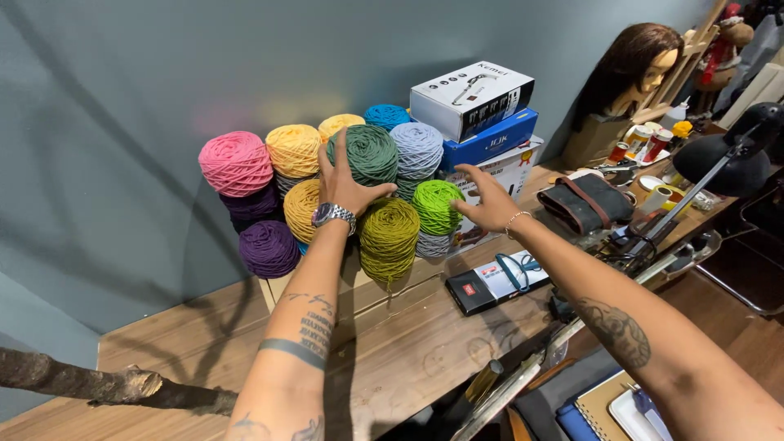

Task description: Organizing and stacking colorful yarn balls onto a cardboard box display.

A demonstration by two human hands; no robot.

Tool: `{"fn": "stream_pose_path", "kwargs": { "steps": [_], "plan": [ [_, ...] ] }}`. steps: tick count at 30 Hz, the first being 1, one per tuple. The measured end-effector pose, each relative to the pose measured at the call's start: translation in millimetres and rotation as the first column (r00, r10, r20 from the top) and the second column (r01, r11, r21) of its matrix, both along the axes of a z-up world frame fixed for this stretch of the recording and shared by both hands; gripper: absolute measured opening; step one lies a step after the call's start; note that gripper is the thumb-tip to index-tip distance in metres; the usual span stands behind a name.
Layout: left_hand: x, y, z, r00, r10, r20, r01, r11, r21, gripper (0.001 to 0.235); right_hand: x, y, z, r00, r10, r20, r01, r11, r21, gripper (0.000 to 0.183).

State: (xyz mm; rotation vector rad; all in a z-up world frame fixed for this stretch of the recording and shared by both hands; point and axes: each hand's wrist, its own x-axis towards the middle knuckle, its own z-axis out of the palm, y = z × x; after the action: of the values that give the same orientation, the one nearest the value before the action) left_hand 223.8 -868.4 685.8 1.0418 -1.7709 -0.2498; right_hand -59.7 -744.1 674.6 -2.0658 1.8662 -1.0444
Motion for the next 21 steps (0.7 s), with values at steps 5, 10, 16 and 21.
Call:
{"fn": "stream_pose_path", "kwargs": {
  "steps": [5, 10, 16, 21],
  "plan": [
    [2.1, -21.3, -9.2, 0.997, -0.042, 0.069, 0.042, 0.999, 0.002, 0.111, -14.2, 16.8, 6.8, 1.000, 0.013, -0.028, -0.014, 0.999, -0.034, 0.072],
    [11.6, -33.9, 21.3, 0.998, -0.059, 0.021, 0.061, 0.993, -0.097, 0.093, -26.7, 32.5, 10.1, 0.991, -0.014, 0.135, 0.011, 1.000, 0.026, 0.071],
    [-31.5, -83.2, 70.9, 0.998, -0.069, 0.001, 0.069, 0.997, -0.024, 0.092, -36.6, 25.6, -24.2, 0.988, -0.057, 0.143, 0.058, 0.998, -0.001, 0.061],
    [-91.5, -108.9, 73.4, 1.000, 0.009, 0.020, -0.011, 0.996, 0.093, 0.095, -32.4, 55.2, -5.7, 0.991, -0.040, 0.125, 0.039, 0.999, 0.007, 0.058]
  ]
}}
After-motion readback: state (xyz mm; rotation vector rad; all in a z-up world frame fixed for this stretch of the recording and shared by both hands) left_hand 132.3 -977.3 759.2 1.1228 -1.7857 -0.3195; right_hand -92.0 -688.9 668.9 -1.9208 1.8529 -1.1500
